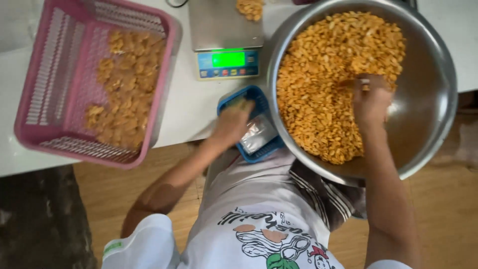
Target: The person is portioning snacks by scooping them from a large metal bowl, weighing them on a digital scale, and placing the measured amounts into a plastic basket.
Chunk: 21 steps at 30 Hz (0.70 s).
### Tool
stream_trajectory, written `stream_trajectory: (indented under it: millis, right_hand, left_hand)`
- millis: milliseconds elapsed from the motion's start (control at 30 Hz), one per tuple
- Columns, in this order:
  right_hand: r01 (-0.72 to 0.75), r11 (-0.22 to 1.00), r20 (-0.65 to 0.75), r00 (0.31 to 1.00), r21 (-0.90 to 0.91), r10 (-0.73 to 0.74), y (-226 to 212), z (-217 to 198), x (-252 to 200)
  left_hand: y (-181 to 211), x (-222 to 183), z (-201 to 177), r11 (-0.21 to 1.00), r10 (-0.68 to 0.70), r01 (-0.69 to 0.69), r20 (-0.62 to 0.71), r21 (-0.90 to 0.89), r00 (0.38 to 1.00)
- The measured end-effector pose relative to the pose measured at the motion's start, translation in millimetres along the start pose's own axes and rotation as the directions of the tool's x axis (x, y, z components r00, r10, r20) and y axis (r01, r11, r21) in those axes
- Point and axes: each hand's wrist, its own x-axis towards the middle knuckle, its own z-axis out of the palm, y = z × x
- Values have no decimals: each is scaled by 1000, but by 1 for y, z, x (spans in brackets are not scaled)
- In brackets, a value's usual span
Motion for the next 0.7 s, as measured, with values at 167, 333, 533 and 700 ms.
stream_trajectory:
  millis: [167,333,533,700]
  right_hand:
    - [-176,923,366,930,341,43,-68,-25,-7]
    - [-697,522,682,682,493,266,-83,-42,-13]
    - [-818,182,743,572,546,348,-86,-59,-3]
    - [-741,117,631,633,661,448,-95,-88,21]
  left_hand:
    - [-21,0,68,952,-301,265,313,153,901]
    - [-8,11,21,939,-332,344,244,-5,911]
    - [24,18,-53,174,-431,406,301,-897,851]
    - [61,41,-35,-48,-353,496,479,-867,803]
